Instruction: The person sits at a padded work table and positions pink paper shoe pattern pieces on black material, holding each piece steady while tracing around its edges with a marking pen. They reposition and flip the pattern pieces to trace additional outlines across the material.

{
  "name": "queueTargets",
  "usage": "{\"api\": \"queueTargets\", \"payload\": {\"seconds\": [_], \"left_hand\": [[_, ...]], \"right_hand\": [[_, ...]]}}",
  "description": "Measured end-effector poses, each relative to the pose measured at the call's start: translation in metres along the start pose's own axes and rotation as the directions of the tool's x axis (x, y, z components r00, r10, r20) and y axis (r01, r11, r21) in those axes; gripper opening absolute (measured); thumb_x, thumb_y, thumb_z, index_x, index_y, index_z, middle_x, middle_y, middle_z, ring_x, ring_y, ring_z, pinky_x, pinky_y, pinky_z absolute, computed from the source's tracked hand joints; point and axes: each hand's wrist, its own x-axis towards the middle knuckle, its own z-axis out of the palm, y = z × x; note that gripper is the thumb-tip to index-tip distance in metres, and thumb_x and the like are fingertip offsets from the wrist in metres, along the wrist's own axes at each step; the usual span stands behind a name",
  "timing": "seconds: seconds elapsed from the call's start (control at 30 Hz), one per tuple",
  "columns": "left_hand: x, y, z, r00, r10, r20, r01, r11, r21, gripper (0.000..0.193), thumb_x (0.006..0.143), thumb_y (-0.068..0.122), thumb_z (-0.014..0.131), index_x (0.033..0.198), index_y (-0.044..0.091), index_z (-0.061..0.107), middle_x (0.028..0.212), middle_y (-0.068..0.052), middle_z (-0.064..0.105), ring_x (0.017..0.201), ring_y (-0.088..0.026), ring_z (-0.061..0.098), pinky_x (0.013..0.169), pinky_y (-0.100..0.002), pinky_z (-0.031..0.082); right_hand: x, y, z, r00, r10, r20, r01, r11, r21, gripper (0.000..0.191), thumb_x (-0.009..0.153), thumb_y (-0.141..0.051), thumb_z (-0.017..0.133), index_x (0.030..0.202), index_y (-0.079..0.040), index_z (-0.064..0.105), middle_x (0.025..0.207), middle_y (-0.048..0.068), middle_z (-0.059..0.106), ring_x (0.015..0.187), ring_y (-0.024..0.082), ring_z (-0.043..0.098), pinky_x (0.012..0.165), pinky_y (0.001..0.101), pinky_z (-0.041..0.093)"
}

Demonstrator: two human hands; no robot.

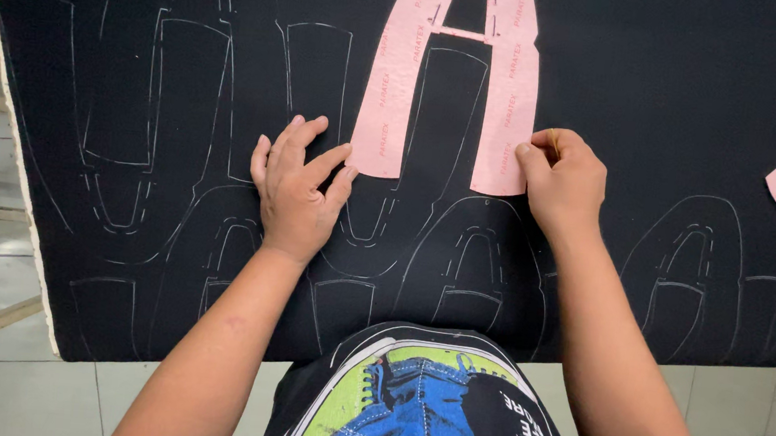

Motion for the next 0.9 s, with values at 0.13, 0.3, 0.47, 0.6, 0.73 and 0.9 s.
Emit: {"api": "queueTargets", "payload": {"seconds": [0.13,0.3,0.47,0.6,0.73,0.9], "left_hand": [[0.0,-0.001,0.0,1.0,0.014,-0.01,-0.014,1.0,-0.004,0.023,0.091,0.028,0.079,0.111,0.017,0.08,0.144,-0.006,0.058,0.145,-0.03,0.044,0.124,-0.058,0.017],[-0.001,-0.001,0.0,1.0,0.017,-0.012,-0.017,1.0,-0.001,0.023,0.091,0.027,0.079,0.112,0.017,0.08,0.144,-0.006,0.058,0.145,-0.03,0.044,0.124,-0.058,0.017],[-0.001,0.0,-0.002,1.0,0.025,-0.013,-0.025,1.0,0.0,0.022,0.091,0.027,0.079,0.11,0.017,0.08,0.144,-0.006,0.058,0.145,-0.03,0.044,0.124,-0.057,0.018],[-0.002,0.001,-0.003,1.0,0.027,-0.006,-0.027,1.0,0.007,0.022,0.092,0.027,0.079,0.111,0.017,0.08,0.144,-0.006,0.058,0.145,-0.03,0.044,0.124,-0.057,0.017],[-0.002,0.001,-0.004,1.0,0.025,-0.011,-0.024,1.0,0.011,0.023,0.091,0.027,0.079,0.112,0.017,0.081,0.144,-0.007,0.058,0.145,-0.03,0.044,0.124,-0.057,0.017],[-0.003,0.002,-0.004,0.999,0.029,-0.013,-0.029,1.0,0.006,0.023,0.09,0.028,0.079,0.111,0.017,0.081,0.144,-0.007,0.058,0.145,-0.031,0.044,0.123,-0.057,0.017]], "right_hand": [[0.0,-0.001,0.001,1.0,0.025,0.0,-0.025,0.999,0.037,0.023,0.091,-0.024,0.073,0.106,-0.007,0.075,0.094,0.007,0.076,0.083,0.017,0.073,0.079,0.0326,0.056],[-0.001,-0.002,0.001,0.999,0.034,-0.005,-0.034,0.994,0.107,0.022,0.091,-0.021,0.074,0.107,-0.007,0.076,0.093,0.004,0.076,0.083,0.014,0.072,0.079,0.0307,0.056],[0.0,-0.003,-0.002,0.997,0.071,0.016,-0.072,0.991,0.116,0.021,0.091,-0.02,0.074,0.107,-0.007,0.077,0.089,0.003,0.076,0.079,0.012,0.07,0.076,0.0292,0.055],[0.005,-0.003,-0.005,0.993,0.087,0.077,-0.098,0.984,0.148,0.021,0.089,-0.019,0.075,0.106,-0.006,0.074,0.088,0.002,0.075,0.077,0.01,0.069,0.073,0.0271,0.055],[0.008,0.0,-0.005,0.989,0.11,0.094,-0.123,0.981,0.148,0.023,0.087,-0.018,0.076,0.106,-0.006,0.073,0.086,0.001,0.074,0.075,0.009,0.068,0.071,0.0255,0.054],[0.01,0.005,-0.003,0.992,0.061,0.107,-0.085,0.968,0.234,0.021,0.088,-0.015,0.077,0.105,-0.003,0.072,0.084,0.003,0.071,0.072,0.009,0.065,0.067,0.025,0.053]]}}
